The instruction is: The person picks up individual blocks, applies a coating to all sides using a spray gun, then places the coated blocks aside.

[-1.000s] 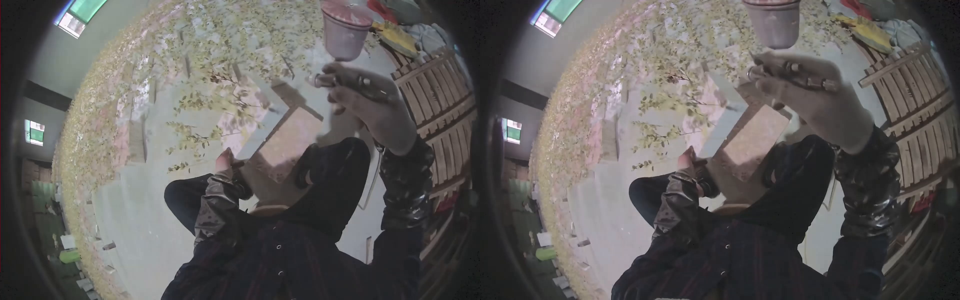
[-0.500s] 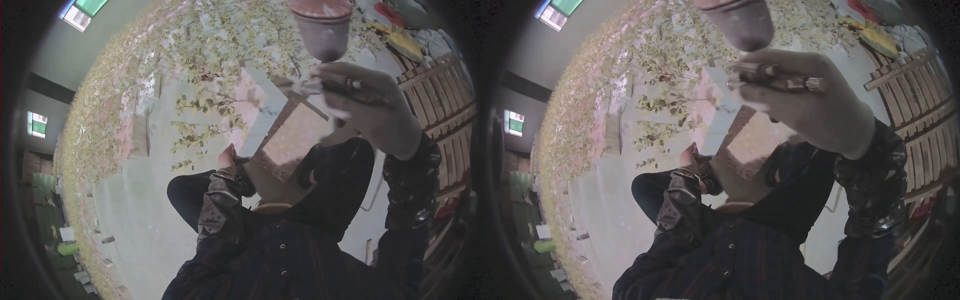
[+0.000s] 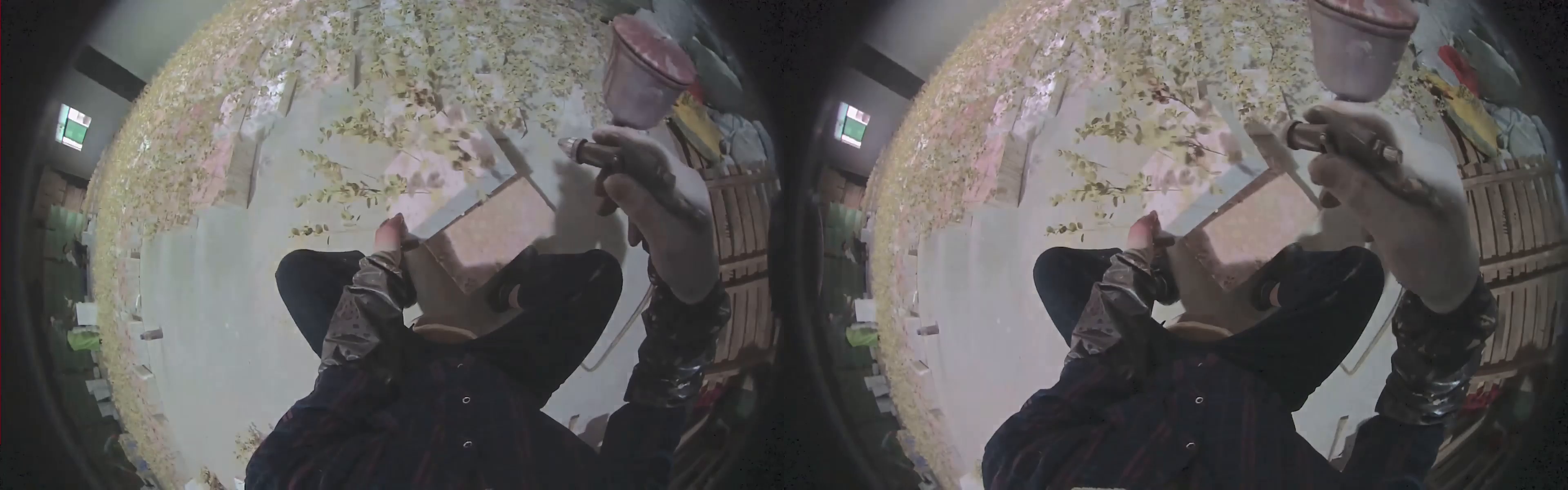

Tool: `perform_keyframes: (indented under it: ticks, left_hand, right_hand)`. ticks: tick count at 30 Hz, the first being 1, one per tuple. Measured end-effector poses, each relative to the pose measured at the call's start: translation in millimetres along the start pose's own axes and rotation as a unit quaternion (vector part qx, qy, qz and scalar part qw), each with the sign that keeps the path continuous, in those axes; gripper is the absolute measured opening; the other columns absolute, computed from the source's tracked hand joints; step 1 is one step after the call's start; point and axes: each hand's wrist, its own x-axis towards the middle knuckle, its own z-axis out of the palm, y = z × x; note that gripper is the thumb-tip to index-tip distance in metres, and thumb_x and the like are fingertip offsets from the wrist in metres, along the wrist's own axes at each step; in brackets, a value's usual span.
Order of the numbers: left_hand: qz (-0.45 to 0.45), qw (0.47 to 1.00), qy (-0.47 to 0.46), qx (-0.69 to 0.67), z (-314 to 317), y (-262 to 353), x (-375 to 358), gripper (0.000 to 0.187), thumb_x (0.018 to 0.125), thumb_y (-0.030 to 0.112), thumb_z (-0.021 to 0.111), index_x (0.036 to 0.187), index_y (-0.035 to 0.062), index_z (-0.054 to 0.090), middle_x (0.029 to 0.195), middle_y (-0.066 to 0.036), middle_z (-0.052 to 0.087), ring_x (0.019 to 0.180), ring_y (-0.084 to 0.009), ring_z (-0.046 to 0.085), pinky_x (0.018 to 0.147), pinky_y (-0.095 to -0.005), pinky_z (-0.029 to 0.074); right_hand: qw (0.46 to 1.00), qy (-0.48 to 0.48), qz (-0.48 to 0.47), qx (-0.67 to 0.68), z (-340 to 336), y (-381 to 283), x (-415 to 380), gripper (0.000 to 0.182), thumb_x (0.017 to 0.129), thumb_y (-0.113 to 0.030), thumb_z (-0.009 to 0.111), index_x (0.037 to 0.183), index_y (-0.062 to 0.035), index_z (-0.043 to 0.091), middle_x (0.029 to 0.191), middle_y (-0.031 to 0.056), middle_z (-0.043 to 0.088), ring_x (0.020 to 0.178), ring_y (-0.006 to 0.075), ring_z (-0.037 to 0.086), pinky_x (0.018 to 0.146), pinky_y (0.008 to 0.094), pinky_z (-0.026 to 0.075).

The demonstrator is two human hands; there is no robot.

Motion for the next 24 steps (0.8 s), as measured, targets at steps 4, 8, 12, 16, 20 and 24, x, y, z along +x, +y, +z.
perform_keyframes:
  ticks: [4,8,12,16,20,24]
  left_hand:
    - [0.075,0.978,0.068,0.183,1.3,5.2,0.8,0.041,0.087,0.031,0.038,0.108,-0.0015,0.050,0.099,-0.018,0.051,0.079,-0.0309,0.060,0.057,-0.0339,0.056]
    - [0.194,0.876,0.096,0.430,-12.7,-13.5,40.3,0.038,0.087,0.023,0.037,0.119,0.0061,0.047,0.102,-0.021,0.056,0.079,-0.0350,0.062,0.066,-0.0397,0.053]
    - [0.233,0.856,0.112,0.448,-14.6,-19.8,43.2,0.030,0.088,0.010,0.034,0.112,0.0029,0.050,0.103,-0.022,0.056,0.085,-0.0360,0.060,0.073,-0.0415,0.052]
    - [0.246,0.833,0.101,0.485,-15.8,-20.7,45.5,0.035,0.091,0.019,0.029,0.115,0.0061,0.052,0.116,-0.024,0.049,0.086,-0.0379,0.060,0.076,-0.0426,0.050]
    - [0.266,0.810,0.118,0.509,-18.8,-22.1,44.1,0.037,0.088,0.013,0.035,0.122,0.0070,0.047,0.107,-0.023,0.050,0.072,-0.0390,0.061,0.066,-0.0457,0.053]
    - [0.297,0.792,0.112,0.522,-23.4,-36.1,68.9,0.043,0.085,0.010,0.039,0.127,0.0144,0.047,0.121,-0.025,0.043,0.072,-0.0389,0.063,0.067,-0.0456,0.054]
  right_hand:
    - [0.988,-0.030,-0.116,0.096,11.6,9.3,8.4,0.035,0.085,0.006,0.057,0.119,0.0049,0.052,0.123,0.0147,0.054,0.109,0.0267,0.058,0.089,0.0291,0.055]
    - [0.987,-0.042,-0.153,0.001,32.7,17.4,20.2,0.055,0.075,0.019,0.056,0.126,-0.0004,0.051,0.106,0.0117,0.062,0.083,0.0140,0.059,0.069,0.0210,0.048]
    - [0.986,-0.031,-0.159,-0.038,40.4,29.5,22.9,0.051,0.075,0.017,0.059,0.122,-0.0039,0.055,0.100,0.0121,0.066,0.073,0.0090,0.062,0.060,0.0199,0.047]
    - [0.994,-0.072,-0.067,-0.056,37.4,22.6,21.4,0.048,0.076,0.012,0.060,0.122,-0.0005,0.055,0.107,0.0154,0.064,0.093,0.0195,0.063,0.080,0.0272,0.051]
    - [0.992,-0.055,-0.084,-0.076,42.6,26.4,24.5,0.041,0.079,0.011,0.062,0.119,0.0012,0.056,0.108,0.0175,0.064,0.096,0.0221,0.065,0.084,0.0285,0.053]
    - [0.992,-0.069,-0.048,-0.091,42.1,26.7,28.3,0.041,0.076,0.014,0.061,0.114,0.0009,0.058,0.102,0.0187,0.065,0.088,0.0213,0.067,0.077,0.0260,0.055]
